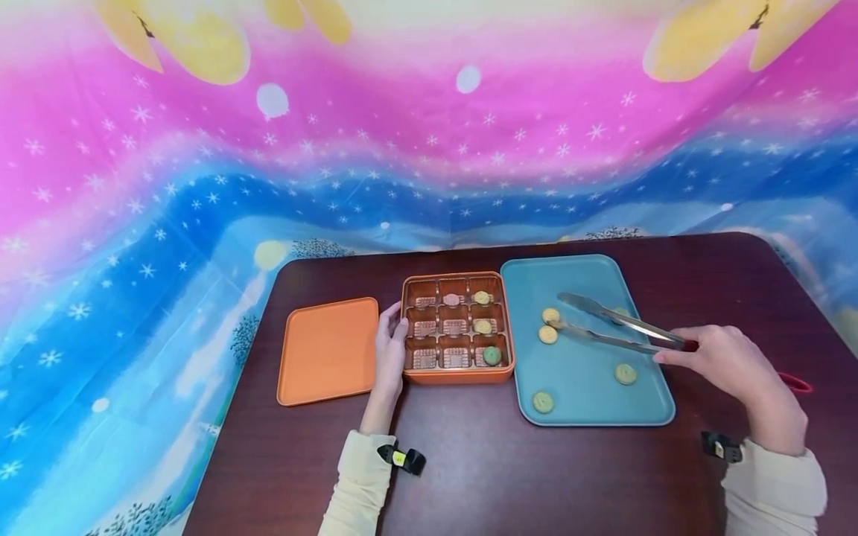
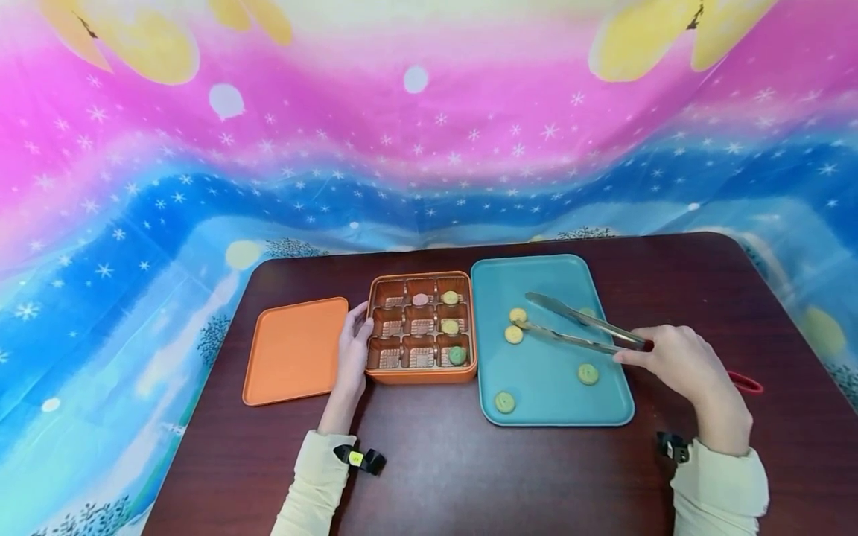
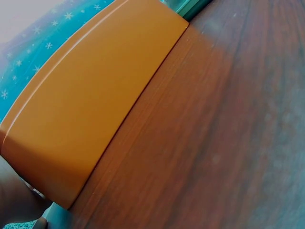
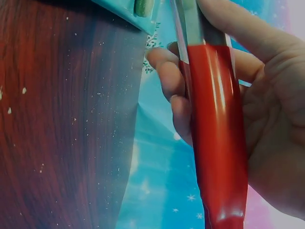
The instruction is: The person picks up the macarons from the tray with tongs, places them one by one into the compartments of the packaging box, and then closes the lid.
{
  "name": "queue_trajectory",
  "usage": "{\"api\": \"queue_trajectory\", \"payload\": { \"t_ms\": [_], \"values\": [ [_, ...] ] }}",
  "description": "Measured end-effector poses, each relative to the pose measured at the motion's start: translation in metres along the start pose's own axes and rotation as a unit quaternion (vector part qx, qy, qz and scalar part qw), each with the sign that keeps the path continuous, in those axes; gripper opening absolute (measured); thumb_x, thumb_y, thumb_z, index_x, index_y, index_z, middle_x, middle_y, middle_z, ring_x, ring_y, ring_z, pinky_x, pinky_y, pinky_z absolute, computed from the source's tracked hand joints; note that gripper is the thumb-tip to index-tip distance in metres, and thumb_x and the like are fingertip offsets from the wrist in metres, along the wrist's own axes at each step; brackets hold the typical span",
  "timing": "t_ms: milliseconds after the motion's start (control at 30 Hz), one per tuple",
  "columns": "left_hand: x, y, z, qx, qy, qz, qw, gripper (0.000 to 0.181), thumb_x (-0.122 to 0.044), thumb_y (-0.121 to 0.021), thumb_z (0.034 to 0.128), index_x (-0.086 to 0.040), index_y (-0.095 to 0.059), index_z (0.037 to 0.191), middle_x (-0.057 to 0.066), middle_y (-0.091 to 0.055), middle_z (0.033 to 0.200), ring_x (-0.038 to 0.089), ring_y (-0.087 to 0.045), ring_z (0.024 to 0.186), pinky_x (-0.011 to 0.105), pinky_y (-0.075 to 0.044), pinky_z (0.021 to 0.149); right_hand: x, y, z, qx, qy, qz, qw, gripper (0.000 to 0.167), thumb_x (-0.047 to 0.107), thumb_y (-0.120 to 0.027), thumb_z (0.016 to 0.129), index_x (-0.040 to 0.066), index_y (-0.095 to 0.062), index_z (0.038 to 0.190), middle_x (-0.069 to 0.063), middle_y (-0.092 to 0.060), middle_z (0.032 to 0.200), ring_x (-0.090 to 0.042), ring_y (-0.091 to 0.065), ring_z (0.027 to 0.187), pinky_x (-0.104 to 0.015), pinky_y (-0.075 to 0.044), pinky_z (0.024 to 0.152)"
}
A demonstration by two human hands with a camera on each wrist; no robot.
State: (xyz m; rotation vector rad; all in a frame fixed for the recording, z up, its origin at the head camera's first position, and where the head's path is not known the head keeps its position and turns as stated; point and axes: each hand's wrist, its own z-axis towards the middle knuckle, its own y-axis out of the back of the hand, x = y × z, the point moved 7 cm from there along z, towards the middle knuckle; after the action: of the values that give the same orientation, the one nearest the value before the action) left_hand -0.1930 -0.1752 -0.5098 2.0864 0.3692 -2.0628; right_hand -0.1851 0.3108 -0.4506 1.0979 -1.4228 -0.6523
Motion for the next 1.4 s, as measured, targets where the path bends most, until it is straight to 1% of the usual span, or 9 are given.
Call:
{"api": "queue_trajectory", "payload": {
  "t_ms": [167,267,667,800,867,933,1033,1100,1400],
  "values": [
    [0.001,-0.001,0.0,-0.002,0.007,0.006,1.0,0.041,-0.007,-0.044,0.1104,0.002,-0.046,0.15,0.024,-0.051,0.148,0.037,-0.047,0.138,0.056,-0.036,0.112,-0.001,-0.008,0.001,0.027,0.002,0.038,0.9989,0.039,0.021,-0.079,0.091,-0.009,-0.064,0.111,-0.001,-0.054,0.072,-0.019,-0.045,0.063,-0.031,-0.036,0.051],
    [0.003,-0.002,0.0,-0.001,0.01,0.007,0.9999,0.04,-0.003,-0.042,0.1098,0.005,-0.045,0.149,0.027,-0.051,0.147,0.039,-0.046,0.138,0.056,-0.035,0.112,-0.002,-0.013,-0.001,0.041,0.0,0.048,0.998,0.036,0.016,-0.079,0.088,-0.006,-0.06,0.109,-0.001,-0.055,0.076,-0.018,-0.046,0.063,-0.031,-0.037,0.053],
    [0.002,0.001,0.001,0.001,0.003,0.005,1.0,0.041,-0.011,-0.045,0.1103,-0.002,-0.047,0.15,0.021,-0.051,0.149,0.034,-0.046,0.139,0.054,-0.036,0.113,0.002,-0.028,-0.003,0.11,-0.002,0.07,0.9915,0.101,0.03,-0.089,0.079,-0.017,-0.031,0.146,-0.004,-0.051,0.079,-0.02,-0.049,0.071,-0.033,-0.043,0.059],
    [0.003,0.004,-0.001,-0.001,0.003,0.002,1.0,0.04,-0.01,-0.045,0.1101,-0.002,-0.048,0.15,0.02,-0.052,0.148,0.033,-0.046,0.139,0.054,-0.036,0.113,0.004,-0.031,0.0,0.128,0.005,0.071,0.9893,0.106,0.026,-0.091,0.077,-0.019,-0.025,0.147,-0.006,-0.056,0.087,-0.023,-0.053,0.079,-0.037,-0.048,0.064],
    [0.003,0.004,-0.001,-0.001,0.003,0.001,1.0,0.04,-0.009,-0.045,0.1101,-0.002,-0.048,0.149,0.02,-0.053,0.148,0.032,-0.046,0.139,0.053,-0.036,0.113,0.004,-0.031,0.002,0.13,0.01,0.069,0.989,0.099,0.022,-0.09,0.078,-0.02,-0.03,0.144,-0.006,-0.058,0.088,-0.024,-0.054,0.081,-0.039,-0.048,0.066],
    [0.002,0.004,0.0,0.0,0.001,0.0,1.0,0.04,-0.01,-0.045,0.1103,-0.002,-0.048,0.15,0.02,-0.052,0.149,0.032,-0.046,0.139,0.053,-0.036,0.113,0.005,-0.03,0.003,0.127,0.016,0.061,0.9898,0.082,0.019,-0.089,0.079,-0.018,-0.041,0.134,-0.005,-0.059,0.085,-0.023,-0.055,0.079,-0.038,-0.047,0.066],
    [0.0,0.003,0.001,0.004,-0.001,0.0,1.0,0.041,-0.012,-0.045,0.1107,-0.003,-0.047,0.151,0.02,-0.051,0.15,0.033,-0.046,0.139,0.053,-0.036,0.113,0.006,-0.027,0.005,0.111,0.031,0.046,0.9923,0.051,0.015,-0.087,0.081,-0.01,-0.054,0.111,-0.002,-0.058,0.079,-0.02,-0.053,0.073,-0.036,-0.044,0.064],
    [0.0,0.002,0.001,0.004,0.002,0.0,1.0,0.041,-0.012,-0.045,0.1107,-0.003,-0.047,0.151,0.02,-0.051,0.15,0.033,-0.046,0.139,0.053,-0.036,0.113,0.006,-0.025,0.005,0.101,0.04,0.04,0.9933,0.038,0.014,-0.085,0.083,-0.003,-0.057,0.101,0.0,-0.056,0.077,-0.019,-0.051,0.071,-0.034,-0.042,0.062],
    [-0.001,0.0,0.0,0.0,0.009,0.002,1.0,0.041,-0.009,-0.045,0.1103,-0.002,-0.047,0.15,0.022,-0.051,0.149,0.034,-0.046,0.139,0.053,-0.036,0.113,-0.004,-0.022,0.003,0.114,0.015,0.049,0.9922,0.031,0.014,-0.076,0.094,-0.007,-0.064,0.113,-0.002,-0.057,0.078,-0.02,-0.057,0.069,-0.038,-0.044,0.062]
  ]
}}
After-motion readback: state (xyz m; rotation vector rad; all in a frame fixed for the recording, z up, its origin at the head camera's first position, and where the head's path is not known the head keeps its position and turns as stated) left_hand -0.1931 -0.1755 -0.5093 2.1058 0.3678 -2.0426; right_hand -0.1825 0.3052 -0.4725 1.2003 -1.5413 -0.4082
